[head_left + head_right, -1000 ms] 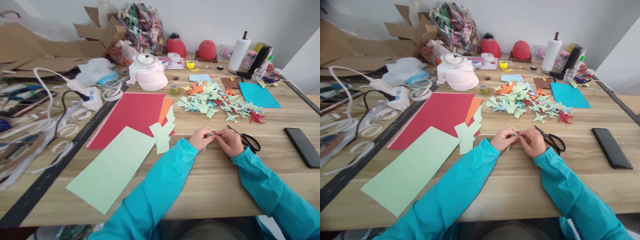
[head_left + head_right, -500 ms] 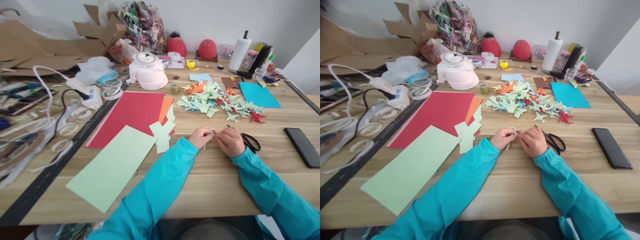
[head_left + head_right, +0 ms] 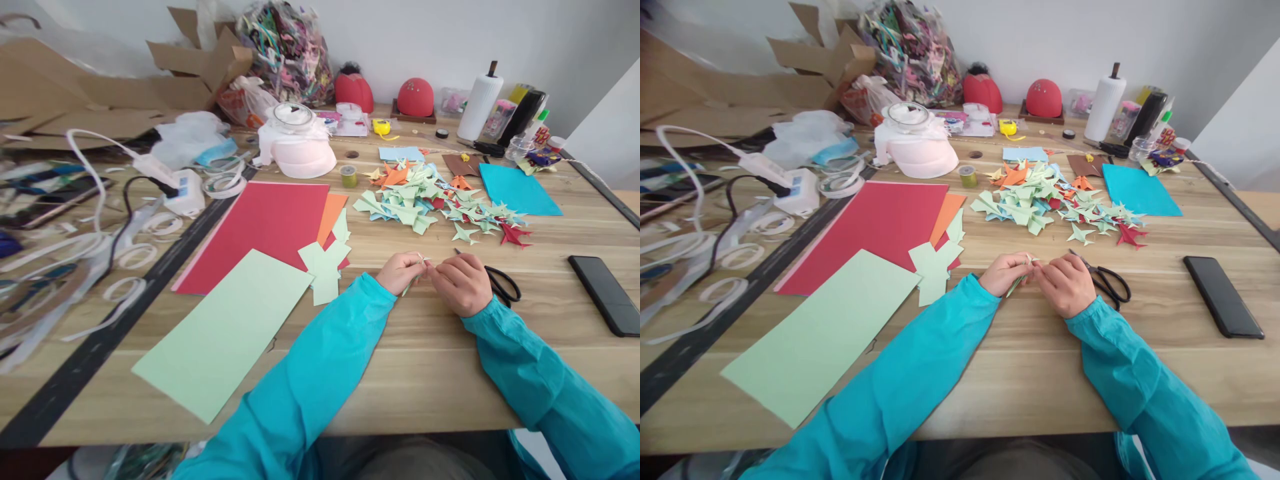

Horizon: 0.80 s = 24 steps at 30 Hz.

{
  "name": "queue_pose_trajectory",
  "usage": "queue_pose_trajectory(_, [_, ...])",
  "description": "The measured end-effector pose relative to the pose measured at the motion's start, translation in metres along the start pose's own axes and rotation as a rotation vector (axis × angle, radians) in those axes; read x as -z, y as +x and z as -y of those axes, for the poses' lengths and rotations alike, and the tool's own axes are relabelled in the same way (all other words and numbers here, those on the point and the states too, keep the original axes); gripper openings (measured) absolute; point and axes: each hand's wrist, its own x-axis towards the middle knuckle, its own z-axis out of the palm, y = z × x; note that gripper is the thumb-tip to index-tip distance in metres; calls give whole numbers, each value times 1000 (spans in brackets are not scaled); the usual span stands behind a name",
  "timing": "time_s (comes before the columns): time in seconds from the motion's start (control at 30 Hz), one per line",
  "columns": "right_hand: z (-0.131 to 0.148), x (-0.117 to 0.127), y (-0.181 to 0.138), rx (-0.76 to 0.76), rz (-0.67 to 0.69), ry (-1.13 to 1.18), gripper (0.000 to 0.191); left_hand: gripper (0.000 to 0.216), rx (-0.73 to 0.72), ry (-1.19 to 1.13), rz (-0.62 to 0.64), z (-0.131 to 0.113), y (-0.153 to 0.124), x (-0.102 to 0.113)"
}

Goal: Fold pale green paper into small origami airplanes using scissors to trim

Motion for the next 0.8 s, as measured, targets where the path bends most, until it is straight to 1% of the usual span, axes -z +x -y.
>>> queue_pose_trajectory(0.13, [0, 0, 0, -3, -28, 11, 18, 28, -2, 14, -10, 2, 0, -1])
queue_pose_trajectory(0.33, [1, 1, -1, -33, 14, 67, 18, 29, 1, 2, -1, -1, 0, -1])
queue_pose_trajectory(0.53, [5, 2, 1, -6, 6, 33, 15, 30, -34, 47, -5, -1, 0, 0])
queue_pose_trajectory(0.7, [5, 1, 1, -88, -5, 128, 12, 32, -48, 43, -10, -2, -1, -1])
queue_pose_trajectory(0.8, [5, 2, 3, -92, -18, 93, 14, 31, -60, 28, -7, -1, -1, -2])
